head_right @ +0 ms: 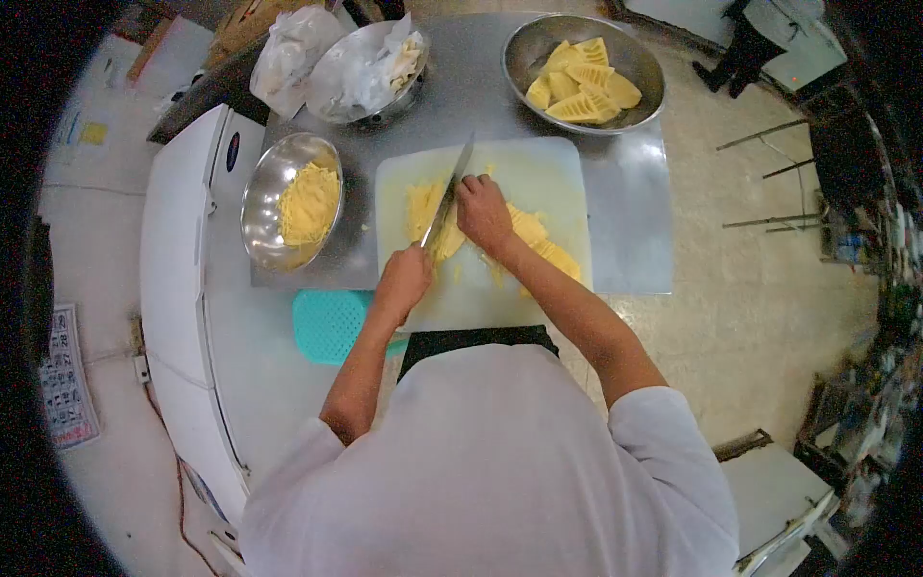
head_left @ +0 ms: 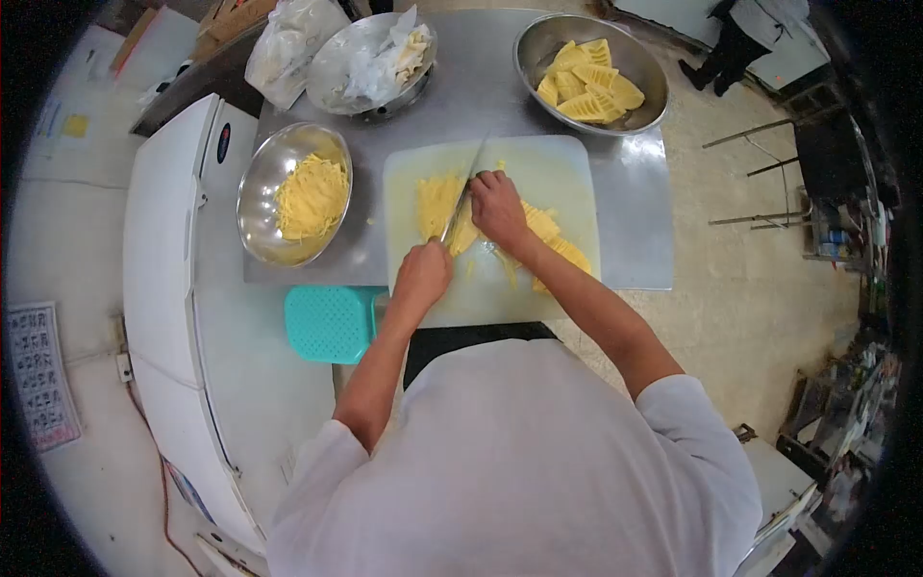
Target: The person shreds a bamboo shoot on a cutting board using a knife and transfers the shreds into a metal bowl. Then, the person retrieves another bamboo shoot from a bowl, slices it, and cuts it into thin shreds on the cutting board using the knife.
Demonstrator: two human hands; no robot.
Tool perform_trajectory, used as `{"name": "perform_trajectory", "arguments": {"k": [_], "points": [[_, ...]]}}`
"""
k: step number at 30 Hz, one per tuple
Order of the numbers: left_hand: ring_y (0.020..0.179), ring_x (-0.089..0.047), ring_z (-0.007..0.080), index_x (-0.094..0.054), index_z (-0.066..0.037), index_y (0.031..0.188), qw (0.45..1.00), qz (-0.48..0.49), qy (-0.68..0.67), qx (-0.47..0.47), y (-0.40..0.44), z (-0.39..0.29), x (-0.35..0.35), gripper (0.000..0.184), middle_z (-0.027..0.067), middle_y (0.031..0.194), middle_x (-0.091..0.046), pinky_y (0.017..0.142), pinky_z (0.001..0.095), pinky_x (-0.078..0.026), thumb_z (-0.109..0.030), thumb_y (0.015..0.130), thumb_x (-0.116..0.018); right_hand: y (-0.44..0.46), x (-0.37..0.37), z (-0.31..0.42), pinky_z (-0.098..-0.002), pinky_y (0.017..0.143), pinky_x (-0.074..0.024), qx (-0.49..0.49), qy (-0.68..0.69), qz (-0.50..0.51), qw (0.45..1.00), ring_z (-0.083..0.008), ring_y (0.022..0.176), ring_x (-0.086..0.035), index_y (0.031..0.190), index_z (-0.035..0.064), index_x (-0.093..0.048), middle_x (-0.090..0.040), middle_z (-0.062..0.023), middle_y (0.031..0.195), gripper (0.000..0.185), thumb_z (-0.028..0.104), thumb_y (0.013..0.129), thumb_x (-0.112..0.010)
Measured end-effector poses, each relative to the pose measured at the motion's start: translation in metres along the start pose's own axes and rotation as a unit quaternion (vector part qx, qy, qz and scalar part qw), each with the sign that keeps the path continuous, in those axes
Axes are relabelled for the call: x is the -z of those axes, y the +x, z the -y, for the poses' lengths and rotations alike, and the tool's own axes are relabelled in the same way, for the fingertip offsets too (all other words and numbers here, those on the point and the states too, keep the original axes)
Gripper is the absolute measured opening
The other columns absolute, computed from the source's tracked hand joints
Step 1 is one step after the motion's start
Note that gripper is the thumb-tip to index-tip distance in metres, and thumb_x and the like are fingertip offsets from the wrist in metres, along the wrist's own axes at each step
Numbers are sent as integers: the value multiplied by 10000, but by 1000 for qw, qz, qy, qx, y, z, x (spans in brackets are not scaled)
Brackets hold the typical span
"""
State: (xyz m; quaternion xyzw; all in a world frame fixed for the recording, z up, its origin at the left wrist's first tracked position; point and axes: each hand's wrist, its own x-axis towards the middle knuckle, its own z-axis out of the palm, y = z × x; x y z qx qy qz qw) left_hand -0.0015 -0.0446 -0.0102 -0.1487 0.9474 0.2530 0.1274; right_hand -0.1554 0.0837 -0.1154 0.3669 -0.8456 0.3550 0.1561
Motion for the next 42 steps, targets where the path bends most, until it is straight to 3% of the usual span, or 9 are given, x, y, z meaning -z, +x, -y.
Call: {"name": "perform_trajectory", "arguments": {"k": [17, 20, 23, 25, 28, 32, 34, 38, 42], "points": [[906, -655, 532, -658, 101, 918, 999, 17, -26, 20, 13, -3, 1, 323, 373, 889, -655, 837, 587, -515, -176, 969, -500, -6, -3, -2, -447, 860, -490, -16, -12, 14, 1000, -359, 983, -568, 995, -8, -615, -608, -167, 1010, 209, 22, 789, -629], [868, -662, 512, -644, 80, 944, 999, 35, -21, 30, 0, -5, 18, 304, 346, 879, -661, 787, 576, -523, -182, 994, -497, -1, -2, 0, -452, 851, -490, -23, -16, 30, 999, -361, 975, -567, 1005, -9, -606, -604, -170, 1007, 220, 17, 787, -624], [902, -655, 534, -661, 96, 924, 999, 33, -16, 31, 5, 4, -5, 316, 373, 892, -655, 848, 587, -513, -171, 966, -496, -3, -5, -1, -457, 842, -488, -22, -14, 22, 999, -362, 964, -565, 993, -4, -603, -597, -171, 992, 211, 19, 784, -624], [895, -655, 533, -665, 90, 902, 999, -4, -34, -8, 13, -2, 7, 316, 373, 877, -653, 846, 586, -515, -171, 965, -498, -4, -2, -5, -459, 838, -487, -12, -11, 3, 1000, -361, 957, -563, 978, -1, -603, -593, -170, 980, 200, 21, 781, -625], [887, -658, 528, -662, 96, 890, 999, 2, -30, 28, -12, -12, 21, 320, 376, 858, -649, 842, 584, -515, -170, 960, -500, 2, -6, -1, -459, 834, -486, -25, -22, 16, 999, -360, 946, -561, 960, 0, -600, -586, -170, 964, 186, 25, 777, -627], [867, -659, 529, -654, 112, 893, 999, 0, -46, -9, 8, 4, -7, 328, 382, 846, -643, 826, 585, -520, -169, 961, -497, -7, -6, 2, -455, 832, -486, -15, -14, 2, 1000, -359, 941, -560, 969, -5, -597, -584, -172, 962, 187, 33, 788, -629], [846, -661, 530, -654, 116, 914, 997, 29, -70, 17, 5, -5, 16, 326, 377, 850, -646, 801, 590, -522, -170, 959, -504, -4, -3, -1, -454, 833, -486, -8, -16, -2, 1000, -358, 940, -560, 977, -6, -596, -585, -172, 967, 190, 35, 794, -629], [853, -664, 523, -668, 103, 926, 997, 24, -61, 43, 2, 10, -10, 317, 365, 861, -655, 795, 585, -526, -175, 953, -517, 0, -4, -2, -453, 842, -486, -34, -12, 6, 999, -358, 947, -561, 959, -2, -605, -594, -162, 970, 166, 38, 801, -634], [880, -668, 515, -677, 88, 936, 999, -14, -25, -19, 29, -9, 14, 307, 362, 891, -665, 813, 576, -527, -175, 956, -520, -5, 1, -5, -462, 855, -476, -59, 26, 23, 998, -353, 972, -563, 978, 7, -627, -607, -149, 993, 184, 41, 798, -645]]}}
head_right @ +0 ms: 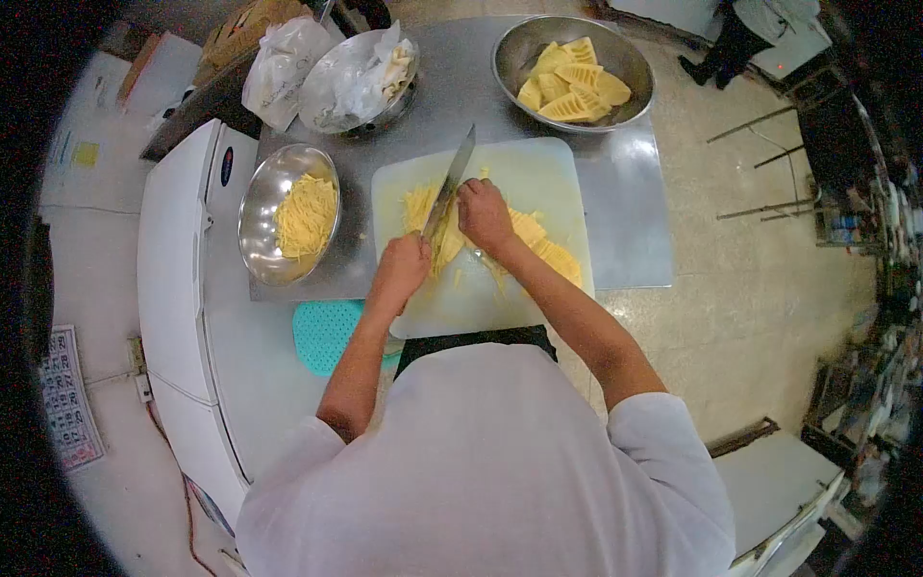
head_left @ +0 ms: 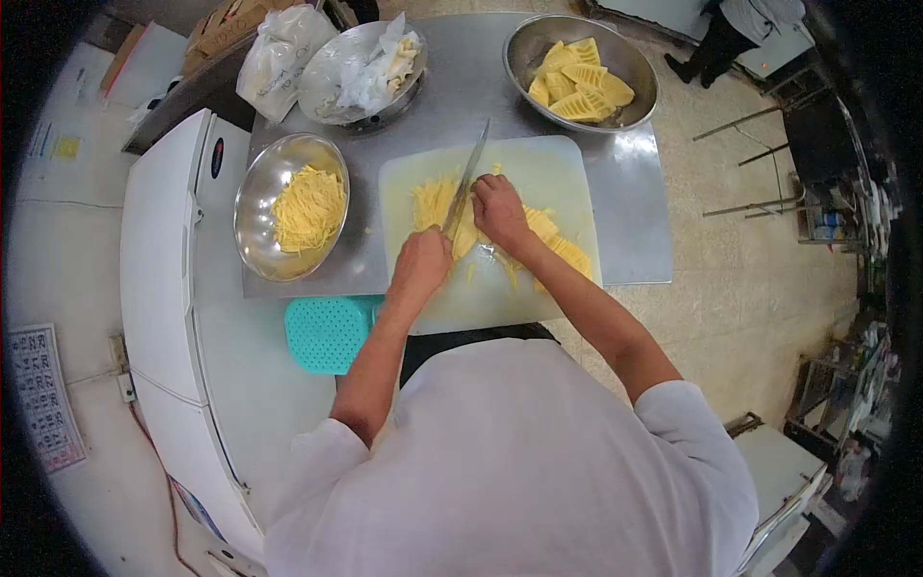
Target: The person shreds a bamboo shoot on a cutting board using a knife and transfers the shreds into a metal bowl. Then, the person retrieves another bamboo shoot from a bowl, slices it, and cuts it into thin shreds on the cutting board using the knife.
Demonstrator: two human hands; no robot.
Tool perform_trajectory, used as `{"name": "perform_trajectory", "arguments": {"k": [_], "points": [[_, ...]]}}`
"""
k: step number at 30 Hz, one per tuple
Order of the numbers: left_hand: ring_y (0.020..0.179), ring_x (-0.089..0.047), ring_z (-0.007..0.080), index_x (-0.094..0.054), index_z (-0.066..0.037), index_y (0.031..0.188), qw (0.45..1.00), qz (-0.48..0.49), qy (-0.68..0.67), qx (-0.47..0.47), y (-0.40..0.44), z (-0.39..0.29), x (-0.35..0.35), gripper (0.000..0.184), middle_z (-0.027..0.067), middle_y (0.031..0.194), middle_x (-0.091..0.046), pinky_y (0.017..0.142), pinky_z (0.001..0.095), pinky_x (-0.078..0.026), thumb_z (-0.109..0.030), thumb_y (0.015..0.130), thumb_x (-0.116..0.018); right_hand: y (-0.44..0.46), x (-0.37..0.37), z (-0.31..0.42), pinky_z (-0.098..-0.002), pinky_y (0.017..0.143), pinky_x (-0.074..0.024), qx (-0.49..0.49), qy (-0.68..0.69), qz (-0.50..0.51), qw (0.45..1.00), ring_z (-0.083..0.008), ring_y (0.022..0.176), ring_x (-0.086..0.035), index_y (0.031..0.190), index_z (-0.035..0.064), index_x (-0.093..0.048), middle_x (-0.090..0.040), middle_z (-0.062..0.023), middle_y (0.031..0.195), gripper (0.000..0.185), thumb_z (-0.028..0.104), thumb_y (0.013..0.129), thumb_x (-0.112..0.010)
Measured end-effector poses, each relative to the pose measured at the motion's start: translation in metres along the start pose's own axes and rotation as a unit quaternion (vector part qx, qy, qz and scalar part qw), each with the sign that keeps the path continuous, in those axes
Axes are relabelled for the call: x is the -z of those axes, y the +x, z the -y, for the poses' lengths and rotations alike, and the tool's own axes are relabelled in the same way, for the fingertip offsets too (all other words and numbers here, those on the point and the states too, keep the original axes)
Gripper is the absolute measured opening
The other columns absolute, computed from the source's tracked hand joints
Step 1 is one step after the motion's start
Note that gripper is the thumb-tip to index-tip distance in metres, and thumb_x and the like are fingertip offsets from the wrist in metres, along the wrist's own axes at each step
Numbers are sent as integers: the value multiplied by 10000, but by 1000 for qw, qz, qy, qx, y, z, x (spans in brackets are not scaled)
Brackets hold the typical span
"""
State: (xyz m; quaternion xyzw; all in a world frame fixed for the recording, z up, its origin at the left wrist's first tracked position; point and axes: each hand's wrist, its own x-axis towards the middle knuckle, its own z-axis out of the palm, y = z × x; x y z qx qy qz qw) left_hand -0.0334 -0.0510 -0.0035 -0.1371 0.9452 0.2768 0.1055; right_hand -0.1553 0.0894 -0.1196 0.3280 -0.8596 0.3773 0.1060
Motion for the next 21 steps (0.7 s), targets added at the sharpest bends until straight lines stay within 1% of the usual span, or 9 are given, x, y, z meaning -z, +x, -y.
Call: {"name": "perform_trajectory", "arguments": {"k": [1, 3, 5, 8, 10, 13, 16, 19, 21], "points": [[886, -670, 513, -678, 87, 939, 1000, -7, 17, -11, -1, -3, 12, 305, 363, 900, -666, 817, 575, -528, -173, 959, -520, -1, 3, 1, -462, 855, -476, 3, 1, 1, 1000, -353, 972, -563, 978, 7, -627, -607, -149, 993, 184, 41, 798, -645], [867, -666, 516, -659, 81, 946, 1000, -14, 21, 4, -13, 1, 14, 311, 355, 884, -664, 793, 578, -526, -192, 980, -513, -4, 8, 3, -471, 859, -459, 29, -31, -41, 998, -345, 990, -562, 998, 21, -643, -611, -136, 1025, 196, 39, 803, -646], [848, -662, 519, -641, 74, 953, 999, -8, 28, 13, -13, 9, 2, 319, 346, 869, -662, 770, 581, -524, -210, 1002, -505, -8, 7, 6, -471, 857, -450, 11, -34, -36, 999, -344, 996, -559, 992, 27, -644, -609, -131, 1030, 195, 40, 798, -650], [846, -663, 514, -641, 73, 950, 1000, 19, 15, 11, -5, 23, -18, 300, 343, 870, -664, 774, 586, -522, -196, 992, -512, -11, 2, 10, -464, 835, -444, 9, -51, -37, 998, -342, 986, -556, 979, 37, -637, -604, -126, 1029, 171, 46, 808, -649], [858, -671, 524, -652, 89, 935, 999, 34, 31, 3, -17, 2, 11, 285, 365, 872, -665, 796, 581, -536, -157, 957, -509, -13, 3, 8, -457, 815, -446, 15, -67, -47, 996, -341, 971, -558, 970, 42, -629, -601, -127, 1023, 148, 50, 824, -645], [846, -671, 526, -652, 96, 922, 999, 35, 25, 10, -34, 4, 14, 277, 372, 854, -659, 784, 581, -539, -142, 944, -513, -7, 2, 11, -454, 850, -436, 1, -84, -8, 996, -333, 992, -543, 1008, 41, -637, -588, -125, 1019, 211, 58, 799, -662], [848, -671, 524, -651, 91, 908, 998, 14, 52, -24, -12, 18, -22, 263, 373, 846, -659, 781, 588, -539, -135, 932, -518, -13, 3, 13, -452, 849, -437, 9, -86, -16, 996, -329, 980, -542, 1014, 37, -638, -581, -132, 1007, 194, 64, 822, -649], [842, -670, 524, -644, 81, 925, 999, 31, 31, -2, -29, 7, 7, 240, 357, 836, -665, 776, 593, -535, -121, 930, -515, -11, 3, 8, -446, 842, -440, 16, -84, -25, 996, -330, 977, -541, 1003, 31, -635, -580, -136, 1005, 184, 68, 823, -645], [848, -669, 524, -641, 80, 927, 999, 33, 35, -3, -35, 9, 5, 242, 355, 838, -666, 782, 595, -531, -126, 934, -516, -9, 1, 9, -444, 829, -443, 9, -100, -12, 995, -329, 976, -542, 985, 28, -629, -577, -135, 1000, 169, 61, 820, -645]]}}
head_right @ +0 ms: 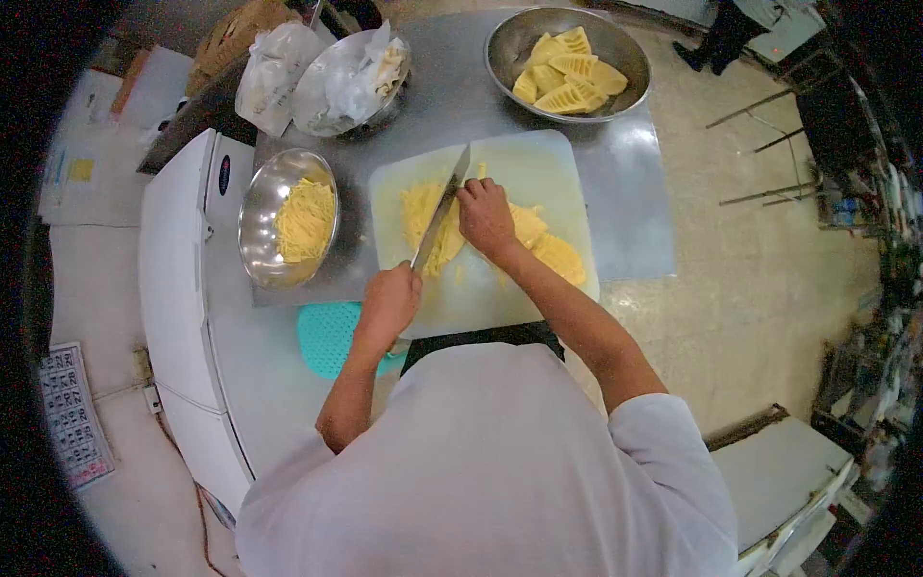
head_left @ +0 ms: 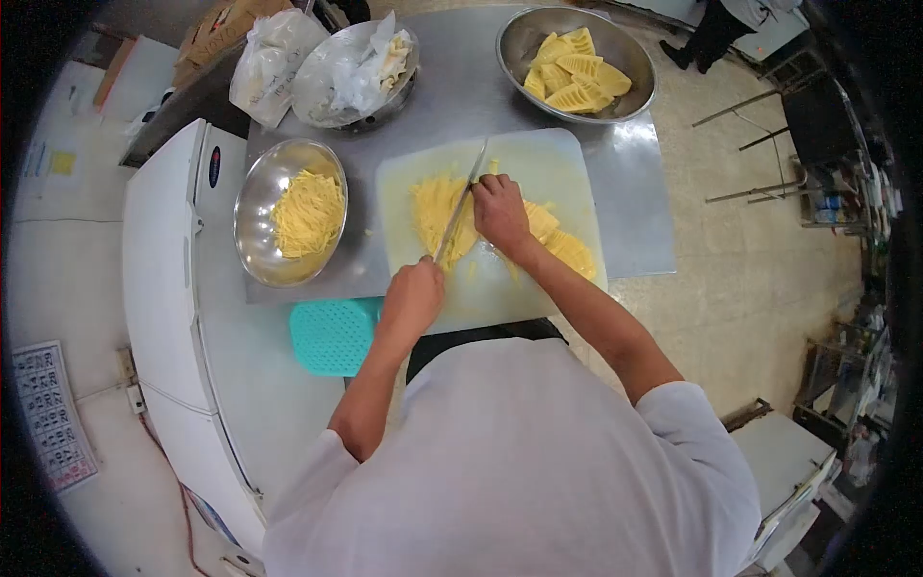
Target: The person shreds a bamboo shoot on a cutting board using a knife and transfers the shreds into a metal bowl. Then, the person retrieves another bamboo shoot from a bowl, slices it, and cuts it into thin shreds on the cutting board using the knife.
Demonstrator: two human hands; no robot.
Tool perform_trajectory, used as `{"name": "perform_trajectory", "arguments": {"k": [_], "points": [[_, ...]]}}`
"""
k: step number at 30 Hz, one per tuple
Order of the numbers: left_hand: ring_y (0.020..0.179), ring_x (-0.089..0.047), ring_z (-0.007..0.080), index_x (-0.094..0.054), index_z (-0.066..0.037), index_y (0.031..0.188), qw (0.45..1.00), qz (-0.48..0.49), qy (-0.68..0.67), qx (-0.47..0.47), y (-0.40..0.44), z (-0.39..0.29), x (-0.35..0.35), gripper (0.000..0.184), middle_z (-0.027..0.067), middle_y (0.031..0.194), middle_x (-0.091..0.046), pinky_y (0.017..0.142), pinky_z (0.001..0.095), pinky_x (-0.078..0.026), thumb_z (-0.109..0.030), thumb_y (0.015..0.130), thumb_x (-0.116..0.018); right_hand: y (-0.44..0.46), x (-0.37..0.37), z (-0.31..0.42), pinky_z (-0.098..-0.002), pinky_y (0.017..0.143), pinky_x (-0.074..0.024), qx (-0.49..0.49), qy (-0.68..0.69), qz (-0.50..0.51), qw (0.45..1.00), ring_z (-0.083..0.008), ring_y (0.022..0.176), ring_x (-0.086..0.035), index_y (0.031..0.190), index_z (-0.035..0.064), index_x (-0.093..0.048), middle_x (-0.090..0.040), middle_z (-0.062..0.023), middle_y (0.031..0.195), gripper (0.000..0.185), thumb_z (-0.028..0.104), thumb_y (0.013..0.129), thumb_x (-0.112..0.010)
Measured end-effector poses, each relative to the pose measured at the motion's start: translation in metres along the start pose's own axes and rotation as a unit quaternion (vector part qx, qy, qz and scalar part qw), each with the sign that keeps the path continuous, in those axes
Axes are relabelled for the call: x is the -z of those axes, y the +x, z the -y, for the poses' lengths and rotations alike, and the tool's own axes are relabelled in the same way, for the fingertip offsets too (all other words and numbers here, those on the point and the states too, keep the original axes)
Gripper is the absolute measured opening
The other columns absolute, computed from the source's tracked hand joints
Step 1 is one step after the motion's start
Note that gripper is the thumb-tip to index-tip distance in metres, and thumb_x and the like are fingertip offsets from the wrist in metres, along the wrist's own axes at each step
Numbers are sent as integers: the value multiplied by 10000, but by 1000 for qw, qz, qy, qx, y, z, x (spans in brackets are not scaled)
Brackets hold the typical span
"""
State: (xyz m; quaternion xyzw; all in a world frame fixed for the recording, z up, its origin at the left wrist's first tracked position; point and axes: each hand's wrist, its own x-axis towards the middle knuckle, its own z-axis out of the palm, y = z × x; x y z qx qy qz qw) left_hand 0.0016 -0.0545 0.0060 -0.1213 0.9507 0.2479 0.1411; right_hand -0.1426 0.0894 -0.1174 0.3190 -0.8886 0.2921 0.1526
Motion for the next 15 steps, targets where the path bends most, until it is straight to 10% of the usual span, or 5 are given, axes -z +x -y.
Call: {"name": "perform_trajectory", "arguments": {"k": [15], "points": [[865, -658, 526, -658, 85, 895, 1000, 14, 4, -5, -1, -4, 3, 292, 359, 875, -663, 805, 593, -516, -168, 960, -528, -2, -2, -1, -443, 815, -453, 12, 20, -39, 999, -328, 965, -552, 954, 21, -623, -584, -129, 977, 168, 63, 795, -657]]}}
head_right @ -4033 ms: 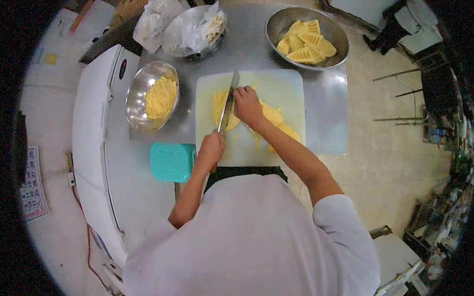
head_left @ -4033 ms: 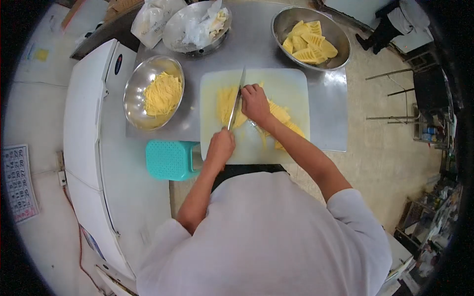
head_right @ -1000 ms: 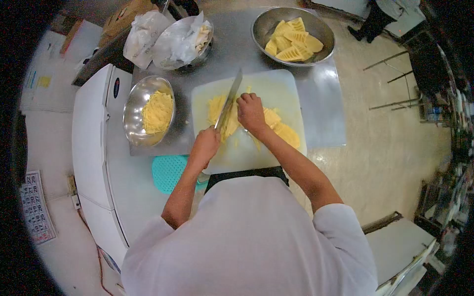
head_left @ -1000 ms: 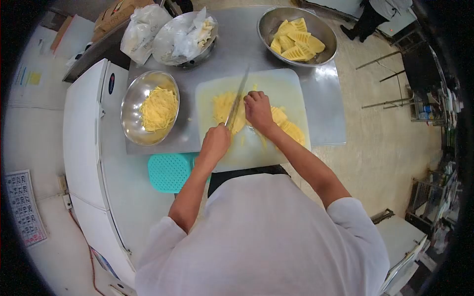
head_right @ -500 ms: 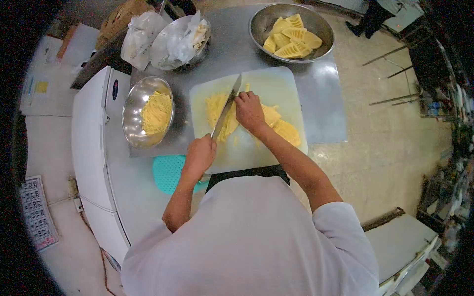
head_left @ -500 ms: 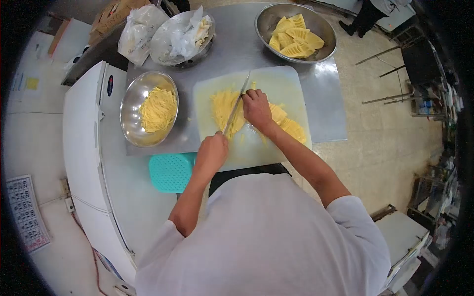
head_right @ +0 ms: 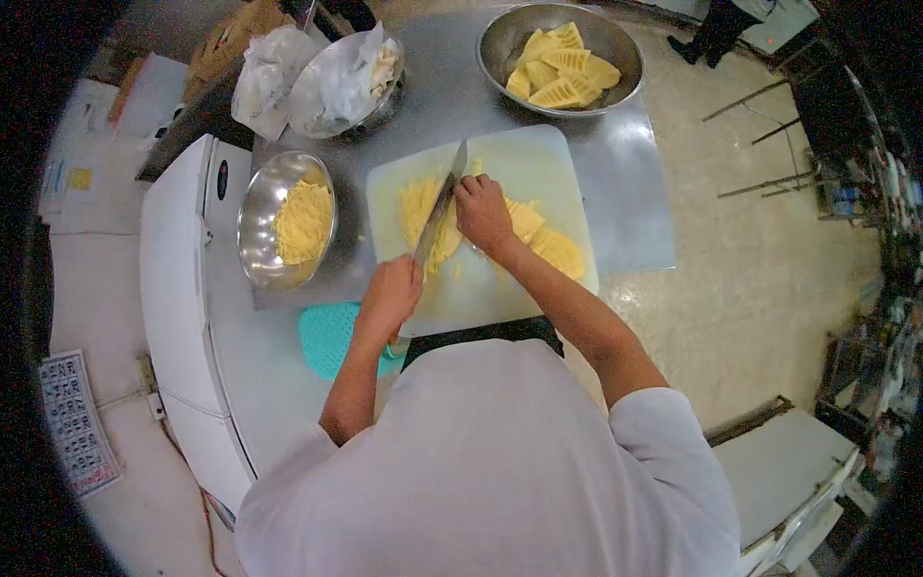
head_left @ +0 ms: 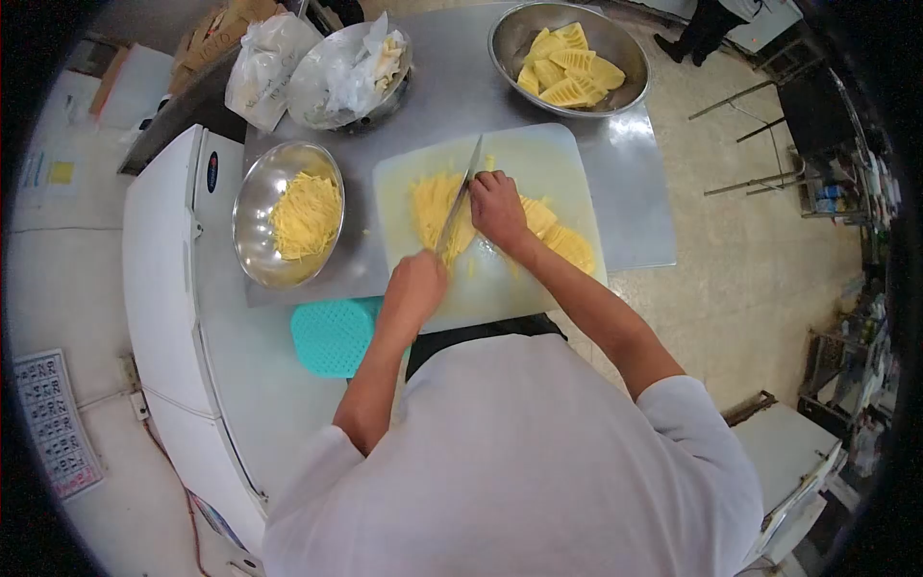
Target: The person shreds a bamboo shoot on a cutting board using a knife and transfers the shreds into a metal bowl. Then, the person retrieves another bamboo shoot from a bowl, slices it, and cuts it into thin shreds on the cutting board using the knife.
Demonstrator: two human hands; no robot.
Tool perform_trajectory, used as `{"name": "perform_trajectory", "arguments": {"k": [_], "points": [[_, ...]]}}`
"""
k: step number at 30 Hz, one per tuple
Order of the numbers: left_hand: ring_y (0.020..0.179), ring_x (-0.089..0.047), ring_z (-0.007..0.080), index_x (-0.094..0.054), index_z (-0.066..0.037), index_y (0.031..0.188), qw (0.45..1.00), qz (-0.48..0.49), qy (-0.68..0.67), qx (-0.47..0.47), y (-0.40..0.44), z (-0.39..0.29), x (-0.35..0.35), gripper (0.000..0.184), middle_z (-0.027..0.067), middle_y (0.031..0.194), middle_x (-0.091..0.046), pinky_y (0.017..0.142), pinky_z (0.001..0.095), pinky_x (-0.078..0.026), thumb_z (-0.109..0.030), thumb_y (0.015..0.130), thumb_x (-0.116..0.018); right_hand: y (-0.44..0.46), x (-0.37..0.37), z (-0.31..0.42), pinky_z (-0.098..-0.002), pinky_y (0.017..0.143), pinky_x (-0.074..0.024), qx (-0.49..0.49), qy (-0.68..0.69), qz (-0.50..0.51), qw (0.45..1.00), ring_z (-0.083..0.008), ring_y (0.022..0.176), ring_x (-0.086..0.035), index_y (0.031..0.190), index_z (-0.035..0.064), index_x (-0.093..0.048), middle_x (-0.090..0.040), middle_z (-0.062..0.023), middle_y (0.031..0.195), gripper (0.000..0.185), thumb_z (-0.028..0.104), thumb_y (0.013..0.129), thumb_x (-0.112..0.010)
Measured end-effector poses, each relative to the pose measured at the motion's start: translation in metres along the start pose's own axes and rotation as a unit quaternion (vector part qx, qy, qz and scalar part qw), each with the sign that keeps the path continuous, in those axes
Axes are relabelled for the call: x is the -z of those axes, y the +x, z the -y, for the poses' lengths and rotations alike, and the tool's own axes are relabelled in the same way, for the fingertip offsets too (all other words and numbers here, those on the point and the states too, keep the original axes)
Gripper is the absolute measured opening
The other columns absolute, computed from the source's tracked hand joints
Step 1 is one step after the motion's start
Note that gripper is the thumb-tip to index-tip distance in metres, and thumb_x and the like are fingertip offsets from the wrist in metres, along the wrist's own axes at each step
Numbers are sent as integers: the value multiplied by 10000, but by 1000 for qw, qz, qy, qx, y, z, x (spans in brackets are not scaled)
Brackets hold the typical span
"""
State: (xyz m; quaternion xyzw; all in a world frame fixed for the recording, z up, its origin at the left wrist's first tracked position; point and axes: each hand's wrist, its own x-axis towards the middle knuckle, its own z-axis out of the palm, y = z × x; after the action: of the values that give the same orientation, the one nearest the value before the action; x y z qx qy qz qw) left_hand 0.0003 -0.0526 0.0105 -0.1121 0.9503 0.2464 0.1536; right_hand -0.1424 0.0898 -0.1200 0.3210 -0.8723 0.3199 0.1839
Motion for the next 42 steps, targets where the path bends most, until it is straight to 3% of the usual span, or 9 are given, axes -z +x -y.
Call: {"name": "perform_trajectory", "arguments": {"k": [5, 10, 13, 19, 28, 31, 37, 40, 42], "points": [[844, -655, 530, -661, 88, 885, 1000, 19, 6, -6, 9, 19, -30, 301, 359, 867, -660, 794, 589, -519, -169, 961, -524, -2, 3, 3, -442, 827, -454, -7, -5, 11, 1000, -327, 976, -553, 956, 19, -624, -590, -130, 990, 161, 60, 803, -650], [860, -653, 536, -661, 90, 861, 997, 16, -52, 60, -19, -9, 12, 292, 380, 853, -642, 801, 584, -522, -146, 950, -515, 3, 0, 2, -440, 830, -454, -6, -14, 11, 1000, -323, 979, -555, 960, 20, -624, -592, -129, 990, 162, 61, 805, -646], [865, -653, 535, -664, 92, 860, 1000, 3, -14, -9, 8, 15, -32, 296, 381, 853, -641, 810, 581, -524, -149, 950, -516, -4, 2, 5, -441, 821, -455, -4, -10, 0, 1000, -321, 967, -558, 950, 25, -622, -596, -126, 974, 159, 58, 796, -646], [876, -651, 532, -654, 109, 856, 999, -7, -26, 42, -20, -2, -2, 339, 383, 844, -636, 800, 582, -521, -175, 971, -510, 2, 1, 1, -442, 814, -457, -4, -8, 9, 1000, -326, 953, -553, 959, 23, -609, -593, -134, 987, 191, 53, 775, -652], [861, -656, 522, -661, 102, 869, 999, -33, -27, 23, -17, 5, -17, 351, 373, 853, -644, 787, 578, -519, -196, 981, -512, 2, -2, -1, -447, 822, -460, -13, -9, 10, 1000, -333, 970, -562, 1009, 5, -612, -608, -136, 999, 242, 59, 775, -646], [873, -658, 516, -661, 102, 879, 997, 34, -61, 34, 11, 4, -28, 351, 368, 875, -649, 802, 578, -517, -201, 979, -516, -7, -2, 2, -449, 820, -464, -4, -3, -6, 1000, -337, 965, -561, 1008, 5, -613, -607, -137, 999, 238, 58, 777, -646], [877, -654, 519, -659, 93, 887, 998, -19, -56, 17, -18, 0, -17, 347, 362, 876, -650, 819, 580, -511, -203, 980, -504, 2, 2, 1, -455, 816, -466, -7, 4, 0, 1000, -341, 955, -559, 986, 13, -609, -601, -140, 987, 216, 45, 775, -641], [883, -650, 522, -653, 98, 910, 994, 56, -80, 50, 9, 0, -22, 354, 362, 878, -650, 821, 585, -505, -209, 984, -493, -3, 2, -2, -455, 833, -467, -1, 9, 2, 1000, -345, 968, -561, 987, 8, -607, -604, -147, 999, 219, 40, 773, -641], [887, -649, 524, -652, 99, 922, 994, 39, -87, 54, -15, -4, -7, 351, 363, 883, -651, 822, 589, -503, -206, 983, -490, -1, 2, 0, -452, 843, -468, -13, 11, 14, 1000, -346, 975, -561, 994, 0, -609, -610, -157, 1022, 226, 34, 773, -638]]}}
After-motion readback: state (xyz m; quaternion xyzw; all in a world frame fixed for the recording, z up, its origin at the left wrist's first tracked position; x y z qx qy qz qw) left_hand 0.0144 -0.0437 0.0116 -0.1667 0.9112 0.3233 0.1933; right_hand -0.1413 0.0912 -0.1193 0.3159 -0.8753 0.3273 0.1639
